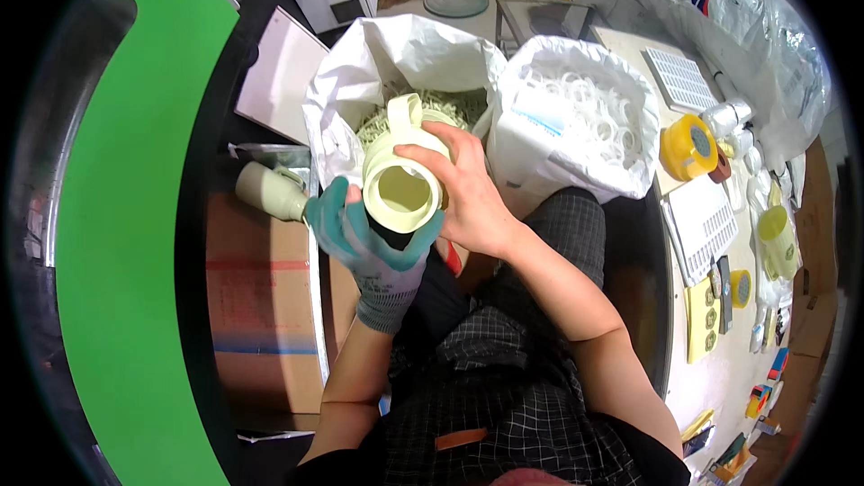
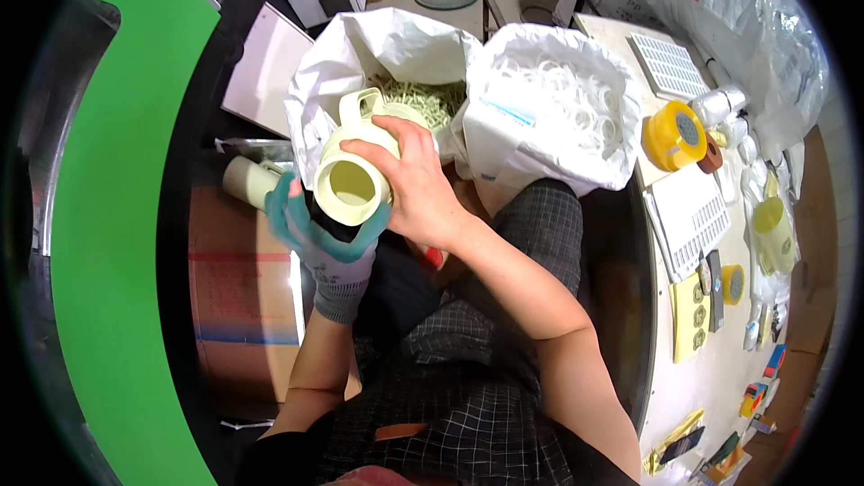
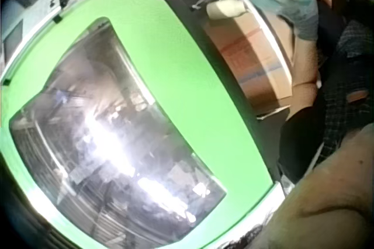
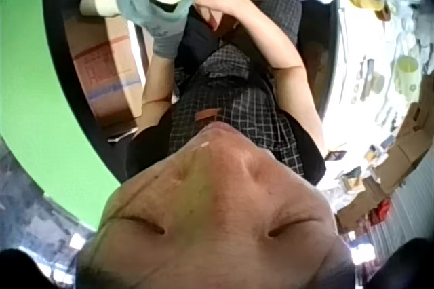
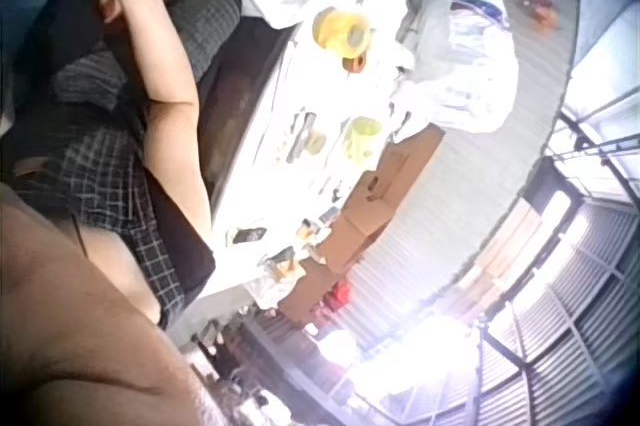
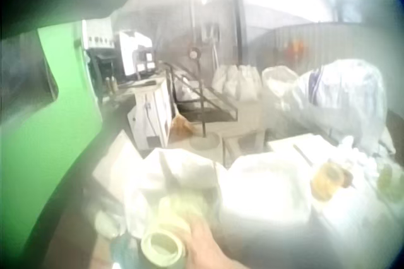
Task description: The person applies several stickers and labels to the side of a yellow plastic jug. They pick stickers from sheets on a table and press them onto the jug surface, while also handling white plastic rings from a bag.
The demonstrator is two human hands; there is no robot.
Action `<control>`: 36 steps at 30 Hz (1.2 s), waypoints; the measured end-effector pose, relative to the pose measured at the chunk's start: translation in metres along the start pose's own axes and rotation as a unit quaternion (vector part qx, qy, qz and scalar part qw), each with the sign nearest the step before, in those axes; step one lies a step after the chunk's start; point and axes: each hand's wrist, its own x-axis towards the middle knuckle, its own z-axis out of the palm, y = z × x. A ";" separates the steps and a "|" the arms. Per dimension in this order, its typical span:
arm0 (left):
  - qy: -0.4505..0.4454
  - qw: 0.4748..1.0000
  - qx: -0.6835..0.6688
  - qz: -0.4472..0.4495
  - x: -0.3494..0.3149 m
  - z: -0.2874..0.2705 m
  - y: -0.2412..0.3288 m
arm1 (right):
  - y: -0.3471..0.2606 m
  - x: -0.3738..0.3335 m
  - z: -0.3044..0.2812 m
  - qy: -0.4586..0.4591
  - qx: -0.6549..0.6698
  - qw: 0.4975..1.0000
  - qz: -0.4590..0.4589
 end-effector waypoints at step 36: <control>-0.358 0.900 -0.241 0.060 -0.074 0.013 0.103 | 0.200 -0.082 -0.176 0.139 -0.228 0.918 0.293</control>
